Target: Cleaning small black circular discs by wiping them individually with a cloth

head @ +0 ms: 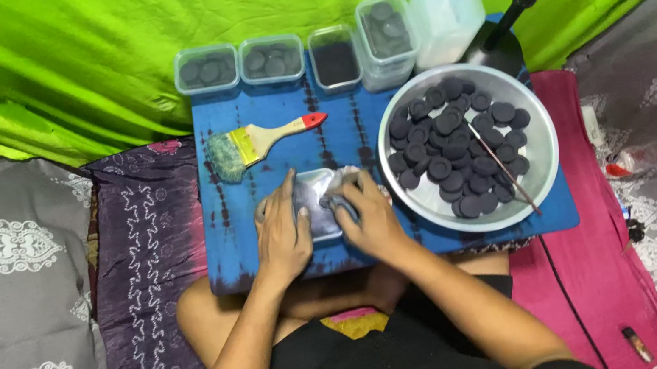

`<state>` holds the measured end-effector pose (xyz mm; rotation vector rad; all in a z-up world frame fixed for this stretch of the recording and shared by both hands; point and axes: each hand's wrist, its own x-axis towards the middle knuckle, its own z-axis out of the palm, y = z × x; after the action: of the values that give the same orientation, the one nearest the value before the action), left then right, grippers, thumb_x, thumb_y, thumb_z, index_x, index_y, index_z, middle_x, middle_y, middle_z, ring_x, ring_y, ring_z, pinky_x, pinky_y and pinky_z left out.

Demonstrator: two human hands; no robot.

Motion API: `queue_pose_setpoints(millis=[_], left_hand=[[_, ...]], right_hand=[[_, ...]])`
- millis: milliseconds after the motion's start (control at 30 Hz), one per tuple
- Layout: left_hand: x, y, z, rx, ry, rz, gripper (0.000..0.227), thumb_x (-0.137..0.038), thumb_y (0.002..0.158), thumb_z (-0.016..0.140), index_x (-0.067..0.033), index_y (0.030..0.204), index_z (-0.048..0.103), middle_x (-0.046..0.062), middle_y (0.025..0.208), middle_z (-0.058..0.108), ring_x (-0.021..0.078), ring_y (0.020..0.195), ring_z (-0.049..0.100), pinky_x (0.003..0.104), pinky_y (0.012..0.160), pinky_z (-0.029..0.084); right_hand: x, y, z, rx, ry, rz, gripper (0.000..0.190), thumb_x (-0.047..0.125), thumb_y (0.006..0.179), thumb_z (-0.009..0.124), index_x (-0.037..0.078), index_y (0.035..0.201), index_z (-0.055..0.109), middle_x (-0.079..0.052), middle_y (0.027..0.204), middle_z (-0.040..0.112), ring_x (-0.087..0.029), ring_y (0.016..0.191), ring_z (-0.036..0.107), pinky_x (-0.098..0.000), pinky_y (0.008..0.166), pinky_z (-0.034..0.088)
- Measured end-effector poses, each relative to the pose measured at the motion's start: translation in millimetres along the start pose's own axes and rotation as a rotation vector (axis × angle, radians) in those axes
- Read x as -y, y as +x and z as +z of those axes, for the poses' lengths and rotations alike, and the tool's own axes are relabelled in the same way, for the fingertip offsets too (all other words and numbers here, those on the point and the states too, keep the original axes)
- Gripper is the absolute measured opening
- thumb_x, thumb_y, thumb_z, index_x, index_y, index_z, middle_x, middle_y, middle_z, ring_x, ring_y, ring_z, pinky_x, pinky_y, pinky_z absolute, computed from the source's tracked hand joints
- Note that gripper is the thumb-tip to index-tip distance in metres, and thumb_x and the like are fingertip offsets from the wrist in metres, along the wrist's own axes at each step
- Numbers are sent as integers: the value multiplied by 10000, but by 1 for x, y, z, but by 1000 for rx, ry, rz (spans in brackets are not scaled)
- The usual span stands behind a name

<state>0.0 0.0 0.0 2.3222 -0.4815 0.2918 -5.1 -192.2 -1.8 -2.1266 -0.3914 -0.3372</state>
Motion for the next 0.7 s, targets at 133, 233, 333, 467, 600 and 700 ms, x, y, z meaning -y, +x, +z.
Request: queue_pose_setpoints(millis=[133, 233, 333, 467, 600, 700], left_hand=[[2, 4, 2, 11, 31, -2, 643, -161, 948, 480, -64, 1574, 372, 192, 1342, 597, 342, 1270, 560, 470, 1114, 309], [-2, 6, 0, 38, 13, -31, 636, -174, 952, 434, -51, 1573, 368, 207, 1331, 600, 367, 1252, 560, 489, 1115, 302], [-1, 9, 2, 62, 36, -20, 626, -200, 954, 451, -67, 1563, 394, 169, 1336, 597, 331, 1272, 552, 480, 1127, 279], [-4, 6, 3, 62, 10, -46, 598, -160, 967, 410, -52, 1554, 398, 171, 1370, 579, 334, 1299, 529, 488, 1135, 242], [-10, 6, 4, 31, 52, -81, 592, -150, 966, 408, -52, 1549, 400, 154, 1404, 563, 323, 1323, 506, 484, 1145, 213], [-15, 1, 7, 19, 87, -98, 657, -173, 930, 509, -34, 1557, 368, 199, 1392, 553, 364, 1315, 497, 521, 1143, 207]], right_hand=[[6, -5, -10, 51, 34, -2, 156, 167, 903, 664, 147, 1058, 678, -161, 980, 547, -427, 913, 636, -488, 820, 534], [-3, 3, -11, 65, 99, 10, 196, 159, 887, 675, 185, 1079, 711, -136, 995, 577, -390, 894, 654, -459, 808, 551], [-10, 23, -11, 26, 116, 34, 196, 160, 915, 647, 201, 1097, 706, -109, 1012, 571, -368, 881, 647, -454, 785, 546], [1, 15, -19, 63, 100, 70, 160, 138, 913, 666, 165, 1066, 703, -129, 966, 561, -373, 874, 652, -438, 791, 540], [8, -10, -31, 171, 130, 29, 189, 155, 886, 685, 192, 1067, 725, -133, 989, 593, -387, 904, 663, -445, 800, 546], [4, 2, -28, 148, 34, 8, 194, 116, 883, 684, 125, 1077, 690, -175, 983, 588, -417, 920, 654, -503, 795, 521]])
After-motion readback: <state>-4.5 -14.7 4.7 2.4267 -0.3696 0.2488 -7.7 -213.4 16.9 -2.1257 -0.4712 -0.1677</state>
